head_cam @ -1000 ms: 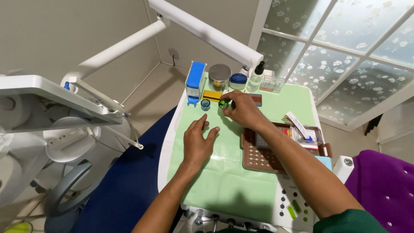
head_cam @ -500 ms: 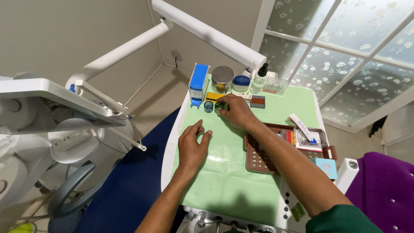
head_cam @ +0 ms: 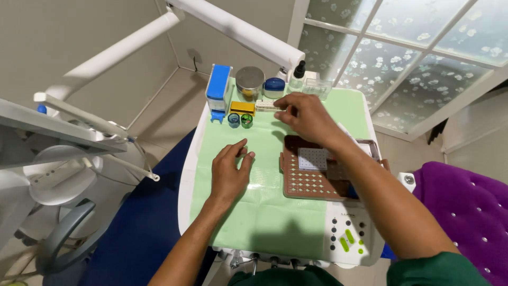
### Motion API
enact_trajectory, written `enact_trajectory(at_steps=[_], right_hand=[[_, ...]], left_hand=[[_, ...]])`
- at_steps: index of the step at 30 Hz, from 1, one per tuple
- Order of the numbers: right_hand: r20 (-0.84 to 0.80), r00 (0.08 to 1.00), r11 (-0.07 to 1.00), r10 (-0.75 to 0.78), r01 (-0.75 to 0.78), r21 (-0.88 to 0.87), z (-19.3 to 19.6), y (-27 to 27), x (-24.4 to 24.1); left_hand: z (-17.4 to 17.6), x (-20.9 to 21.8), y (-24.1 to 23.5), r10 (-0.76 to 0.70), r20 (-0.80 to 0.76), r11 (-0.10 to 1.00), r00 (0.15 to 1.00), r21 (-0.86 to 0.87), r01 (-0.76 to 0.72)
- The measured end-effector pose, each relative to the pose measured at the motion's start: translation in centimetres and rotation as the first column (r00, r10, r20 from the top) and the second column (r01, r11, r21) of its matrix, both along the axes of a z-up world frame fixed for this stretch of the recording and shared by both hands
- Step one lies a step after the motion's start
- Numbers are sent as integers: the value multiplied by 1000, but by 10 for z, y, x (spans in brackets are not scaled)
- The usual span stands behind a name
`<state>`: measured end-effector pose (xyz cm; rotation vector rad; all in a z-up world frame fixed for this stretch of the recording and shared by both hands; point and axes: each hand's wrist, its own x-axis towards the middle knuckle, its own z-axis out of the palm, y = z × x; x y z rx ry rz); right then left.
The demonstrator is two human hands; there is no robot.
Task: The person moves a tray of dental supplies from a blue chair to a green tray table. They then open and close various containers, including a blue box, a metal tin, and a small blue jar, and handle a dropper bottle and small boxes, arranging them on the table.
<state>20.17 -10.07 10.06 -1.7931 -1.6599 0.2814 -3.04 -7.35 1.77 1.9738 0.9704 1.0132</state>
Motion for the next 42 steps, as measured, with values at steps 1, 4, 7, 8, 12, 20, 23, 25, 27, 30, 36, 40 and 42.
enact_trajectory(at_steps=[1,4,7,8,12,20,23,25,27,30,36,40,42], right_hand=[[0,1000,1000,-8,8,-4,7,-16,7],[45,999,1000,-18,18,-15,18,-61,28],[127,991,987,-39,59,-152,5,-93,41],[177,984,984,-8,39,-172,-3,-100,42],[322,942,985,99,-47,-166,-12,-117,37],[246,961,981,-124,156,-112,-7,-151,93],[207,955,952,-211,249,-178,-1,-154,95],[202,959,958,-197,232,-168,-3,-150,93],[218,973,974,-78,121,-190,-9,-142,88],[316,948,987,47,4,-160,-18,-131,83],[261,965,951,39,44,-306,-13,-129,72],[205,979,957,17,43,-286,-1,-137,81],[-3,998,978,61,-61,-202,6,-143,88]], left_hand=[[-1,4,-1,-8,0,1000,1000,-4,8],[-1,22,-6,-130,21,987,991,97,128],[4,37,-12,-197,5,965,980,176,193],[4,43,-13,-211,9,960,977,188,206],[7,57,-15,-253,29,929,967,287,234],[8,63,-19,-283,-18,918,959,284,276],[8,68,-22,-288,-57,912,956,287,292],[11,74,-24,-292,-85,909,953,284,304],[15,81,-26,-349,-175,880,921,277,386],[10,99,-26,-387,-232,837,892,317,445],[13,132,-31,-372,-348,822,861,309,479],[22,136,-33,-392,-315,842,865,255,475],[30,137,-34,-495,-130,869,859,-66,491]])
